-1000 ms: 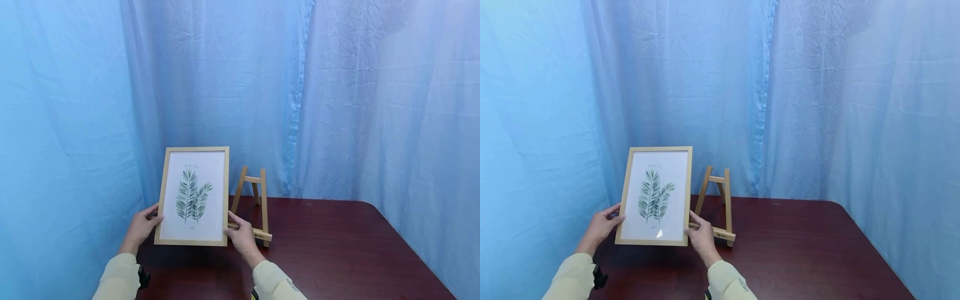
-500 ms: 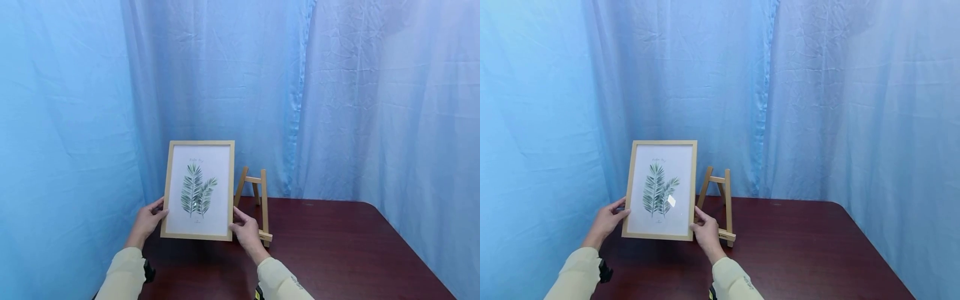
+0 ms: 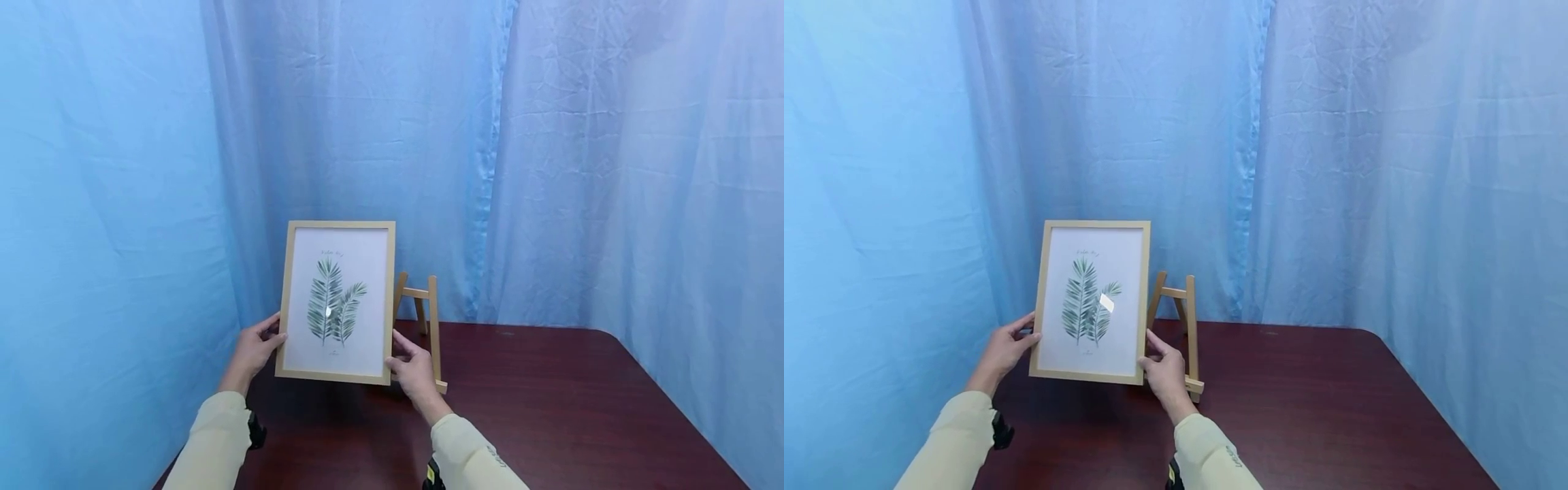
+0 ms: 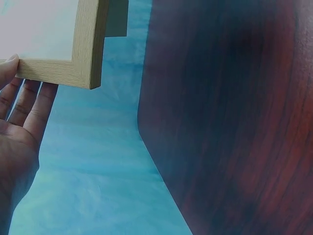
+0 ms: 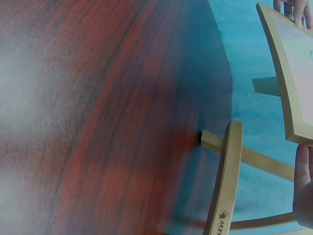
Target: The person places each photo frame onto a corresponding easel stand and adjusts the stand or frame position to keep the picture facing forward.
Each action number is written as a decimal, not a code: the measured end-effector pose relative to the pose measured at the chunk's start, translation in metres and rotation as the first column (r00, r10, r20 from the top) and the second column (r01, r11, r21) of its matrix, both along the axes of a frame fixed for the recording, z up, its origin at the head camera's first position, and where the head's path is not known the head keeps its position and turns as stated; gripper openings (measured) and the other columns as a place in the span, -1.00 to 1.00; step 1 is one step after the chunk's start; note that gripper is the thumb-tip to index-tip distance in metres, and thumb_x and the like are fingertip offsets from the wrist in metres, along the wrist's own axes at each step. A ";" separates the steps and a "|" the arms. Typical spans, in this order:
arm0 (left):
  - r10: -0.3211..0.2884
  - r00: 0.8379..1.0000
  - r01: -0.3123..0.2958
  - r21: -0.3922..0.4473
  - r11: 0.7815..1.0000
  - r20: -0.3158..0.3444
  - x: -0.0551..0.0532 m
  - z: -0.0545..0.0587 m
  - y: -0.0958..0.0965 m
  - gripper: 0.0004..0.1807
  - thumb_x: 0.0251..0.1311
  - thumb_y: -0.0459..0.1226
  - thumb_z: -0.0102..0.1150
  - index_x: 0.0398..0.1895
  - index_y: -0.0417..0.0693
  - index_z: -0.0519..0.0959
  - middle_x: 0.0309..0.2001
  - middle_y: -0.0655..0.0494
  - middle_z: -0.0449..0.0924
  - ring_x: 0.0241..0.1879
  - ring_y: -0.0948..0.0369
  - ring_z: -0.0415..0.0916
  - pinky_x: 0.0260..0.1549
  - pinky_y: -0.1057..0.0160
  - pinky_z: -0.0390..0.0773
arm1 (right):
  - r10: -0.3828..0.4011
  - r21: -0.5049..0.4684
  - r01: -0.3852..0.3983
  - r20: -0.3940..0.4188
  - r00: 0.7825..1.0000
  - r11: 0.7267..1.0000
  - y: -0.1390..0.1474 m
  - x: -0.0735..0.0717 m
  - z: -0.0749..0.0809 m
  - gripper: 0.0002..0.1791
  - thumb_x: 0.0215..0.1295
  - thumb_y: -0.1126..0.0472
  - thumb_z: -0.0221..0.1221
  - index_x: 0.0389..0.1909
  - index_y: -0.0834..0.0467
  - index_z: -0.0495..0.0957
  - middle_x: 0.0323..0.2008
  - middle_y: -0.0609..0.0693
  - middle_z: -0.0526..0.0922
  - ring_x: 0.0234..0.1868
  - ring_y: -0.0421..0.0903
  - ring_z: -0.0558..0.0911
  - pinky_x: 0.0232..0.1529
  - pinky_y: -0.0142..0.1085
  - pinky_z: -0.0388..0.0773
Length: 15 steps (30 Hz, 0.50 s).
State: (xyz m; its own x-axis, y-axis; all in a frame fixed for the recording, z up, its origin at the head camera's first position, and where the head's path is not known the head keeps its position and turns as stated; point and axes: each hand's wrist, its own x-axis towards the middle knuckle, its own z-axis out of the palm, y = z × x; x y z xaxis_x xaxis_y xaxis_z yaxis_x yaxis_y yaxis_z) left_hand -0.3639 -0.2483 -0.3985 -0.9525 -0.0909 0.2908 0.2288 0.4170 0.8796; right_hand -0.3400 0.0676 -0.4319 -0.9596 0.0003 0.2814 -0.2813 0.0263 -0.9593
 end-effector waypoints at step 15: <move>0.028 0.997 -0.026 0.028 0.999 -0.072 -0.013 0.006 0.017 -0.41 0.32 -0.49 0.15 0.41 -0.25 0.33 0.21 -0.35 0.47 0.06 -0.06 0.47 -0.22 0.50 0.46 | -0.047 0.052 0.049 -0.050 0.998 0.997 0.015 0.004 0.027 -0.42 0.20 0.59 0.19 0.29 0.33 0.46 0.02 0.32 0.63 -0.16 0.07 0.63 -0.22 -0.25 0.61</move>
